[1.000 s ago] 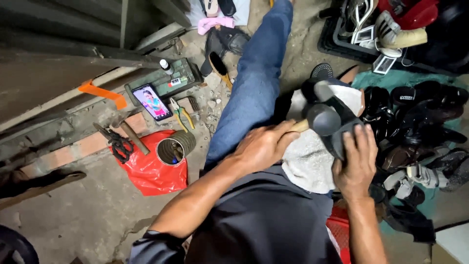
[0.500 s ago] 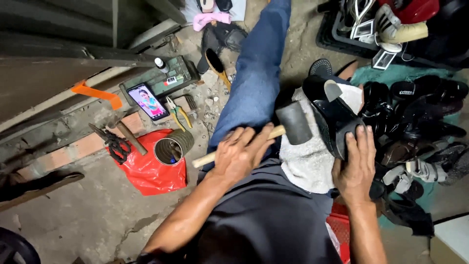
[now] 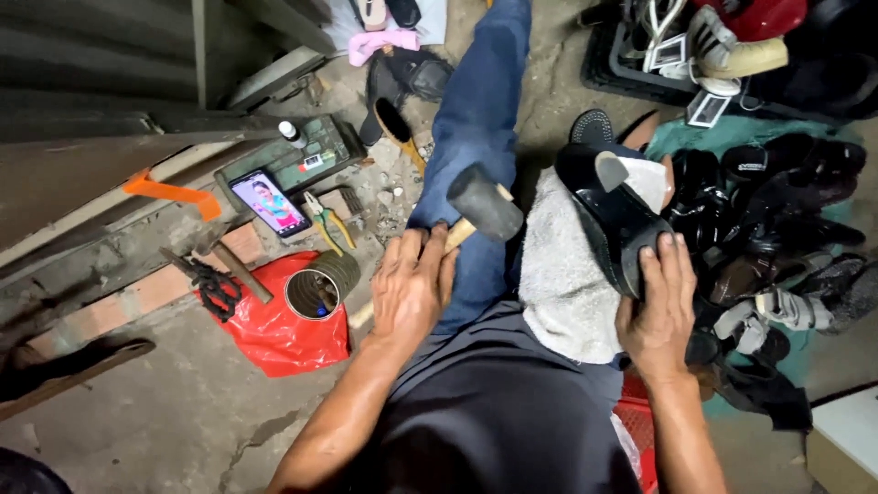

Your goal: The person is cleaning a white shoe with a brush and then uses a hammer to work on the sole of a black shoe.

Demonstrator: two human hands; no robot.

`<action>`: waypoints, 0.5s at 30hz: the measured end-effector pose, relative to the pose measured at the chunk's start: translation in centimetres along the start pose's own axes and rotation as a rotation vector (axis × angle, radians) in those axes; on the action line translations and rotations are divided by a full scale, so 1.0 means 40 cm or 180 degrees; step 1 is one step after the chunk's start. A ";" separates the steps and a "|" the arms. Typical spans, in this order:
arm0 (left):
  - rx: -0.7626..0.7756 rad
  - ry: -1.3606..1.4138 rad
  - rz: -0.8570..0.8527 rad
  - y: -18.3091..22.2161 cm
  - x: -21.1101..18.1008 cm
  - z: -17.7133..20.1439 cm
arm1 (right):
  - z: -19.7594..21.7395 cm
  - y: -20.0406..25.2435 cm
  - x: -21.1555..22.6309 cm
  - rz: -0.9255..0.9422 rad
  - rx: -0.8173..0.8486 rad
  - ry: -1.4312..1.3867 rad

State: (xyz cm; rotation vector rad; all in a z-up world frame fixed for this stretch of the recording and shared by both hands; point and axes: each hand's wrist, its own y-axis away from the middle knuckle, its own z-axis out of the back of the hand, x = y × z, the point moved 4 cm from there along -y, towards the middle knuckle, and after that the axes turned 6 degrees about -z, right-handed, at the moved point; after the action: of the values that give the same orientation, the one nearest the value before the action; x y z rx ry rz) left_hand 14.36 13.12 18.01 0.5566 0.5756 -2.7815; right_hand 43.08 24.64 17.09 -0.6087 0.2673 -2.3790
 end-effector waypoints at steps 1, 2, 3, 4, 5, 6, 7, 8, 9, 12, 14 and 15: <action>0.0108 -0.0005 0.0062 0.001 0.008 -0.003 | -0.001 -0.002 0.001 0.0018 -0.0021 0.0008; 0.0107 -0.0027 0.0077 -0.002 0.017 0.005 | -0.004 -0.003 -0.002 0.0029 -0.0015 -0.0017; 0.0240 0.0099 0.0060 -0.003 0.025 0.007 | -0.005 -0.001 -0.004 0.0029 -0.0015 0.0003; 0.0373 0.0227 0.0043 -0.004 0.033 0.009 | -0.006 0.001 -0.007 0.0029 -0.0014 0.0022; 0.0379 0.0222 0.0054 -0.009 0.046 0.019 | -0.005 0.002 -0.005 0.0031 -0.0004 0.0014; 0.0481 0.0484 0.0288 -0.014 0.064 0.024 | -0.004 0.002 -0.005 0.0010 0.0003 -0.0015; 0.0581 0.0748 0.0519 -0.018 0.081 0.029 | -0.003 0.003 -0.005 -0.0011 0.0008 -0.0042; 0.0585 0.0745 0.0528 -0.012 0.127 0.027 | 0.004 0.008 -0.008 -0.0010 0.0016 -0.0047; 0.0563 0.0935 0.0788 -0.004 0.178 0.024 | 0.005 0.013 -0.011 -0.0042 0.0231 -0.0064; 0.0437 0.0830 0.1409 0.069 0.396 -0.016 | 0.003 0.028 -0.024 -0.0109 0.0441 -0.0074; 0.0348 0.0536 0.1760 0.134 0.556 -0.049 | 0.006 0.038 -0.030 -0.0160 0.0442 -0.0059; 0.0379 0.0417 0.1726 0.161 0.631 -0.066 | 0.008 0.041 -0.032 -0.0248 0.0441 -0.0031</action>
State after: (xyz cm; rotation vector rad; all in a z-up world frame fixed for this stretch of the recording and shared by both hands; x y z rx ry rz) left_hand -5.43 4.47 3.22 0.7898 0.2341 -2.2836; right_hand 45.00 24.21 16.35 -0.5746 0.0746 -2.4444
